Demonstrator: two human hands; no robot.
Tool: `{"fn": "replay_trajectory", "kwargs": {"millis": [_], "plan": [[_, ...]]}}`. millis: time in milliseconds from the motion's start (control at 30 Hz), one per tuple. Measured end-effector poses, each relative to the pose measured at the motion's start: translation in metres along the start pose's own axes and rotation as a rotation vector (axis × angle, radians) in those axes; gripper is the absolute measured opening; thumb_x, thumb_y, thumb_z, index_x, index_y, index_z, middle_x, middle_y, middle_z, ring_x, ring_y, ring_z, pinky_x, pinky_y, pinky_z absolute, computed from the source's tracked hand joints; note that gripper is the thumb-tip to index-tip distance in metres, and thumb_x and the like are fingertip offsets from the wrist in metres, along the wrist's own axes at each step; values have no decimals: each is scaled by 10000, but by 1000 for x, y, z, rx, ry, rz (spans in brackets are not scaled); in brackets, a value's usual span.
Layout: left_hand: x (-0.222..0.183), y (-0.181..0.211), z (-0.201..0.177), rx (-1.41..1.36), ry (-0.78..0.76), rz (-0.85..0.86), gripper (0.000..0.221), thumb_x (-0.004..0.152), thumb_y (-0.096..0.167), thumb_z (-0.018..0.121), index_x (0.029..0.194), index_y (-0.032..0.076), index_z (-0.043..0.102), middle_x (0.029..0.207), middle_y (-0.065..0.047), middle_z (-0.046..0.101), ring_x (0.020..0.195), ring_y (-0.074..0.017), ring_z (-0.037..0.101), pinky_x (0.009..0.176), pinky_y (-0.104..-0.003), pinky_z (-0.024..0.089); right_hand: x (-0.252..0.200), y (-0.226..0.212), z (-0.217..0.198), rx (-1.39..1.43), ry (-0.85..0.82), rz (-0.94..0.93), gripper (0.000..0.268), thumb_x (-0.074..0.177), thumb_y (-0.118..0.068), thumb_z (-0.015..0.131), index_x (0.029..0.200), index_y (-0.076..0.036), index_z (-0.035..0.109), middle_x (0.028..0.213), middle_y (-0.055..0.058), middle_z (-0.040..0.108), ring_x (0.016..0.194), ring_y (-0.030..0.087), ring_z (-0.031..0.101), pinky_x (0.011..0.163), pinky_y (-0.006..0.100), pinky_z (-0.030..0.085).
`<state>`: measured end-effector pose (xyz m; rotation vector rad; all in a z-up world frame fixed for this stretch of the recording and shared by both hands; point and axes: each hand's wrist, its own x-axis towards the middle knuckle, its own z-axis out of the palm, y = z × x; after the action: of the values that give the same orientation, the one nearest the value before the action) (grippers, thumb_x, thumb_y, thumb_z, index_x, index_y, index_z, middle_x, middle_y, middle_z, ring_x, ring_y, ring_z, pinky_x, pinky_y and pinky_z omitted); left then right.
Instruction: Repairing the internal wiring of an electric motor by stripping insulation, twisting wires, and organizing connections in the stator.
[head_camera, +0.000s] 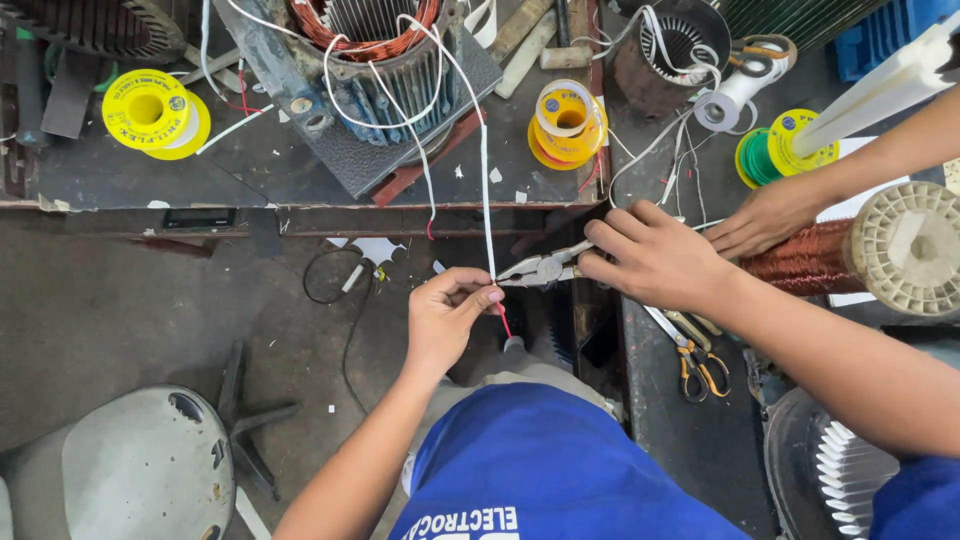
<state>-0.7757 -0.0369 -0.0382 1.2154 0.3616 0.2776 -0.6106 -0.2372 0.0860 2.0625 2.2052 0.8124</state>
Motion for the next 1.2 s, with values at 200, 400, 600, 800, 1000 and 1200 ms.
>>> {"fn": "replay_trajectory", "kwargs": {"millis": [200,400,600,800,1000,1200], "plan": [[-5,3,0,53,32,52,183,827,1,794,985,-46,713,781,-170,740,632,-169,713,616,-306,644,-11,-3,12,325,-193,72,121,788,-5,528,821,-120,546,803,71,499,646,266,537,599,358,485],[-5,16,-4,150,-28,120,175,794,49,834,936,0,744,750,-123,745,617,-135,709,588,-265,617,-8,19,36,1519,-868,512,119,652,18,535,649,-97,505,539,51,525,545,234,524,556,400,446],[0,26,-5,230,-62,292,151,778,58,846,880,16,742,712,-97,708,617,-138,678,556,-265,582,-19,25,66,2376,-1266,972,227,544,136,526,709,0,451,593,219,475,421,294,525,355,429,482],[0,16,-11,213,-92,206,189,805,85,835,944,11,730,755,-109,716,673,-129,659,602,-273,588,-8,28,48,2211,-1223,854,145,707,131,568,833,62,588,960,381,730,773,409,779,639,494,652],[0,7,-28,244,-193,-5,123,882,19,692,999,-20,695,813,-181,692,738,-228,697,646,-344,621,-51,56,34,1846,-1062,775,317,801,53,643,1108,57,722,1019,220,774,920,280,761,796,407,643],[3,4,-41,426,-246,-73,75,879,17,673,946,7,705,824,-162,693,747,-208,677,636,-317,606,-93,94,28,1615,-66,1378,244,908,34,545,1143,81,590,935,183,637,803,299,704,674,418,615]]}}
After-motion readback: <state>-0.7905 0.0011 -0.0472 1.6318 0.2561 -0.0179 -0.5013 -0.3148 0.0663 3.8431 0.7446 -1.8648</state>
